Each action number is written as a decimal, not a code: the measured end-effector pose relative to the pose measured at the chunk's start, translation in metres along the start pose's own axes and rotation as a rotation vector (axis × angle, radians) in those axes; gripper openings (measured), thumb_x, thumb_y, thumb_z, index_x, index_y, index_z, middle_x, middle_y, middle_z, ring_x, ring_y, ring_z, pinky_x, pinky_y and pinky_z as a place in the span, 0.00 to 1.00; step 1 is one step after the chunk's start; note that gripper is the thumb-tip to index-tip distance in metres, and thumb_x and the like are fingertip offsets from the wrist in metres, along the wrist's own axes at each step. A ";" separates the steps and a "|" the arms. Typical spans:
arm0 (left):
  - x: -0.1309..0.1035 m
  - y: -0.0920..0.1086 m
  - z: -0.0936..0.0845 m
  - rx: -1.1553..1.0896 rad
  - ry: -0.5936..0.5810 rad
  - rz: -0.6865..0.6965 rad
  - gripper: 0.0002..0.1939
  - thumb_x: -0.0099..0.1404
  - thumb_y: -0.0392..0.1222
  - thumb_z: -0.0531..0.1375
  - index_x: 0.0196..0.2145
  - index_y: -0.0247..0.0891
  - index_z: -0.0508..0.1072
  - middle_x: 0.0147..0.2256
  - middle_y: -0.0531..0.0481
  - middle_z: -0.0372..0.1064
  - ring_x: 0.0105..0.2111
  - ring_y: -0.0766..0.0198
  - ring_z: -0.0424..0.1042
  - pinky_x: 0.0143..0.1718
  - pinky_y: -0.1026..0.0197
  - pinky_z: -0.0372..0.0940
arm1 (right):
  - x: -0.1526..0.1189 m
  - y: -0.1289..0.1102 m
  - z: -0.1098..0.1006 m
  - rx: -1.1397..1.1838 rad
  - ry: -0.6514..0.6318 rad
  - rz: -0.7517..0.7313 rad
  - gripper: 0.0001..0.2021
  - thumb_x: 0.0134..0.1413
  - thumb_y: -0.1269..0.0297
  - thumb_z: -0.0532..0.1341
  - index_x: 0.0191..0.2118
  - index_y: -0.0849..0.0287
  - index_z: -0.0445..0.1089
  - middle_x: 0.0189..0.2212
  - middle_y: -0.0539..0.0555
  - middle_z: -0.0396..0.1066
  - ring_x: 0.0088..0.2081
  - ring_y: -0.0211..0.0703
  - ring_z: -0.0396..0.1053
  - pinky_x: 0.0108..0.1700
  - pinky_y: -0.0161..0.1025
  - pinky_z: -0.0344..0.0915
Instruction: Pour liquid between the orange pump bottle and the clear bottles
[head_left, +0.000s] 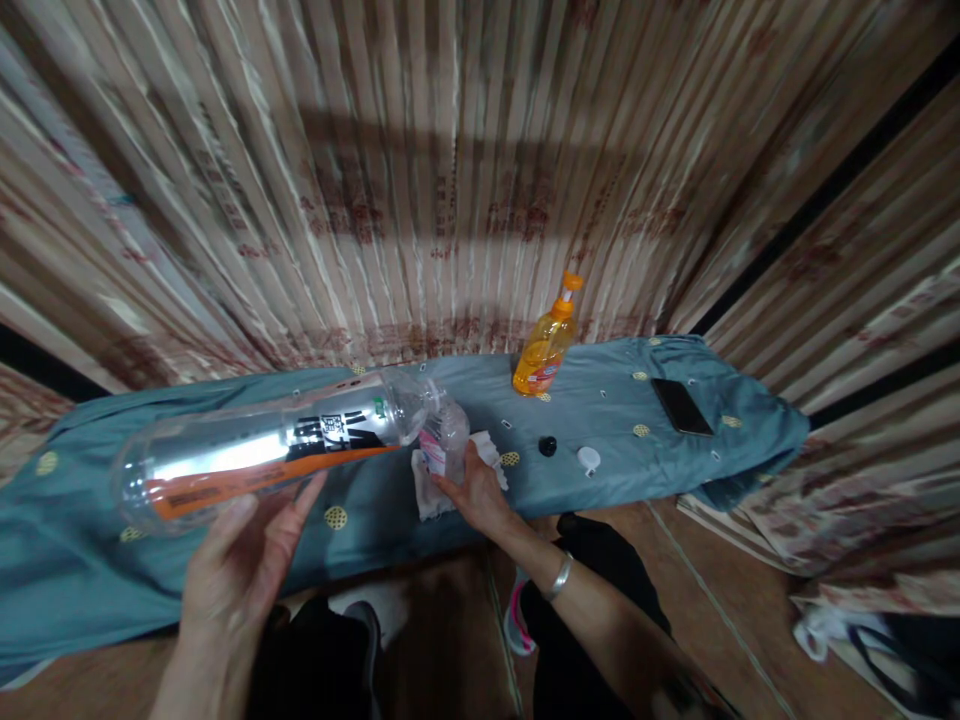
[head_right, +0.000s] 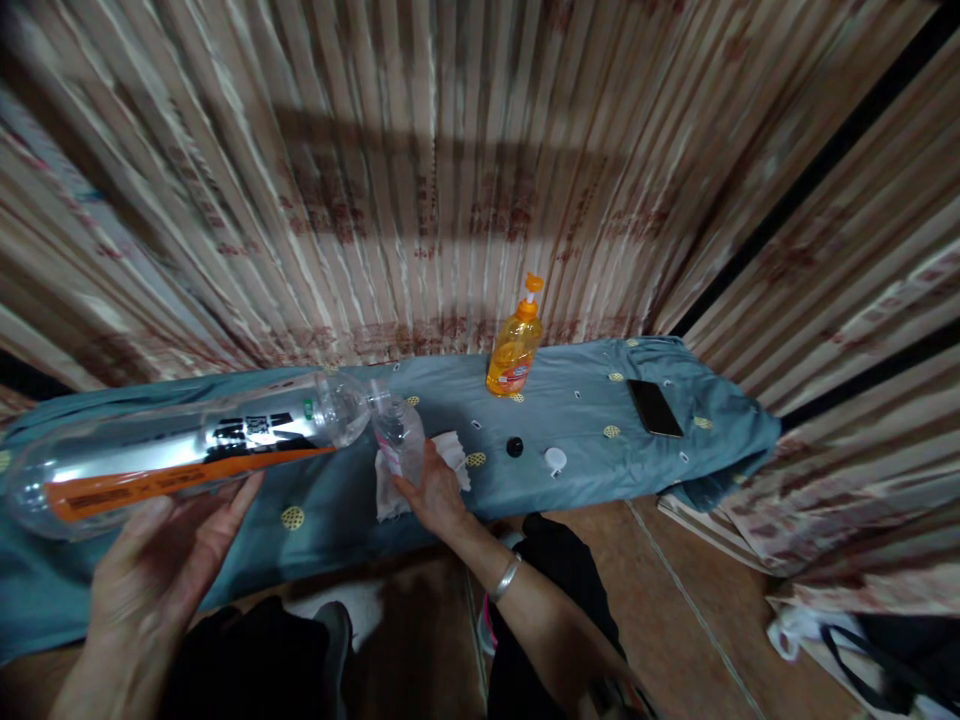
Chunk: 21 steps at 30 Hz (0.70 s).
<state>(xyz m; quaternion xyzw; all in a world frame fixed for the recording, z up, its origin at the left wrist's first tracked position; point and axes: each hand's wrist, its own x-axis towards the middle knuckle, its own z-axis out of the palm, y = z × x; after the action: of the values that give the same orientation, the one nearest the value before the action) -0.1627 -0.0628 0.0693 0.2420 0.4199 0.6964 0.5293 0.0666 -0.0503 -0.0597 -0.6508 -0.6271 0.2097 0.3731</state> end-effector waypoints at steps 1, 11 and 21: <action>0.000 0.000 0.000 0.005 -0.001 -0.002 0.29 0.29 0.47 0.79 0.31 0.47 0.77 0.33 0.63 0.79 0.43 0.56 0.76 0.43 0.56 0.79 | 0.000 0.000 0.000 -0.002 0.000 -0.002 0.29 0.56 0.60 0.68 0.61 0.65 0.64 0.48 0.65 0.78 0.49 0.58 0.79 0.50 0.50 0.77; -0.003 0.002 0.003 0.029 -0.003 -0.007 0.26 0.32 0.47 0.78 0.32 0.48 0.78 0.42 0.60 0.80 0.65 0.43 0.61 0.69 0.35 0.53 | 0.001 0.005 0.004 -0.047 0.015 -0.003 0.31 0.55 0.59 0.69 0.62 0.66 0.65 0.49 0.65 0.78 0.50 0.58 0.78 0.51 0.48 0.76; -0.005 0.003 0.006 -0.007 0.004 -0.014 0.27 0.28 0.46 0.80 0.28 0.47 0.75 0.36 0.63 0.79 0.58 0.49 0.68 0.68 0.37 0.55 | 0.000 0.005 0.003 -0.015 0.012 -0.009 0.30 0.56 0.61 0.68 0.62 0.65 0.64 0.49 0.65 0.78 0.51 0.57 0.78 0.53 0.50 0.75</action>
<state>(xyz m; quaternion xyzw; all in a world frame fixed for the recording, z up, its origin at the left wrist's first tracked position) -0.1586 -0.0655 0.0756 0.2355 0.4202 0.6947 0.5342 0.0674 -0.0492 -0.0651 -0.6522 -0.6293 0.1994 0.3728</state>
